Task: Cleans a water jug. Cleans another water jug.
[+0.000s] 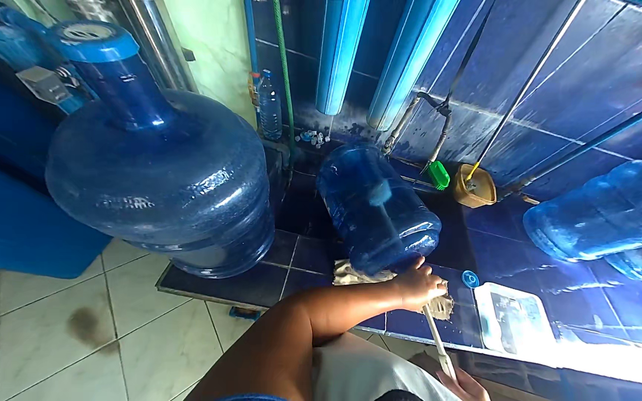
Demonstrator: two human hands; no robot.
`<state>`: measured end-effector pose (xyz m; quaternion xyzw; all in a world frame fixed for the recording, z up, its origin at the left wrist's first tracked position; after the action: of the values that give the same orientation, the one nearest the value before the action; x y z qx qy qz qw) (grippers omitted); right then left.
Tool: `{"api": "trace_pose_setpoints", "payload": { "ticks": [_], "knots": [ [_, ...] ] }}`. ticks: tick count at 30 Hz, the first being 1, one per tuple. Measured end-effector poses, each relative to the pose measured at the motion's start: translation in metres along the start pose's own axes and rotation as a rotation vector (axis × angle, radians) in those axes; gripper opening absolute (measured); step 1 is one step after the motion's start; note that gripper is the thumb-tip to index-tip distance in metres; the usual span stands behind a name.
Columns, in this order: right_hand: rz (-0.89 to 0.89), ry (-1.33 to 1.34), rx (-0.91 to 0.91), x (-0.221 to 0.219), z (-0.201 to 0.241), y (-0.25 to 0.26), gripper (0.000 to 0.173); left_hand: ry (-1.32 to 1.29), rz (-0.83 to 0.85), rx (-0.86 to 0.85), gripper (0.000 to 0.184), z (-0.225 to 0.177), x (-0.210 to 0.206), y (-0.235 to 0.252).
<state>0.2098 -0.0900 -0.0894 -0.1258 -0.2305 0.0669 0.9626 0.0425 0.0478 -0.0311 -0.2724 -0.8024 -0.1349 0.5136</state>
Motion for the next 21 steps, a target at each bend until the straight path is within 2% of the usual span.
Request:
{"api": "trace_pose_setpoints", "payload": {
  "ticks": [2,3,6,7,9,12,13,15,17,18,19,21],
  "knots": [
    [-0.031,0.142,-0.010,-0.018,-0.002,0.012,0.006,0.016,0.012,-0.003,0.037,0.004,-0.001,-0.001],
    [-0.032,0.072,0.040,-0.019,-0.001,0.022,0.006,0.027,0.014,-0.013,0.038,0.004,-0.004,-0.002],
    [0.018,-0.521,0.237,-0.008,0.021,0.054,0.022,0.056,0.028,-0.020,0.037,0.003,-0.012,-0.004],
    [0.048,-0.620,0.245,-0.010,0.031,0.066,0.027,0.058,0.034,-0.012,0.035,0.001,-0.013,-0.004],
    [0.095,-0.564,0.193,-0.021,0.046,0.084,0.026,0.055,0.036,0.017,0.033,-0.001,-0.013,-0.004],
    [0.054,0.022,0.095,-0.055,0.044,0.095,0.012,0.041,-0.003,0.033,0.028,0.000,-0.011,-0.009],
    [0.047,0.049,0.092,-0.059,0.044,0.095,0.012,0.043,-0.020,0.027,0.027,0.001,-0.012,-0.011],
    [0.053,-0.338,0.186,-0.050,0.054,0.097,0.018,0.042,-0.021,0.007,0.028,0.003,-0.012,-0.011],
    [0.098,-0.659,0.208,-0.041,0.066,0.091,0.026,0.080,0.078,-0.007,0.036,0.000,-0.013,-0.003],
    [0.114,-0.683,0.202,-0.038,0.068,0.089,0.027,0.142,0.173,-0.005,0.038,-0.003,-0.011,0.002],
    [0.115,-0.603,0.196,-0.037,0.066,0.088,0.024,0.242,0.296,0.006,0.034,-0.008,-0.008,0.005],
    [0.098,-0.145,0.122,-0.044,0.049,0.081,0.011,0.457,0.548,0.041,0.019,-0.019,0.003,0.001]
  ]
}}
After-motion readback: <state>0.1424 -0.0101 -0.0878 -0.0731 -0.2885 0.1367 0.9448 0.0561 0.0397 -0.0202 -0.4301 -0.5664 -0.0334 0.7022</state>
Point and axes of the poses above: each hand's wrist, its own y-axis towards the middle knuckle, its own x-axis out of the back of the hand, z = x × y, the point moved 8 cm from there along y, towards the middle knuckle, and after that the axes turned 14 degrees about x, right-handed, at the moved point
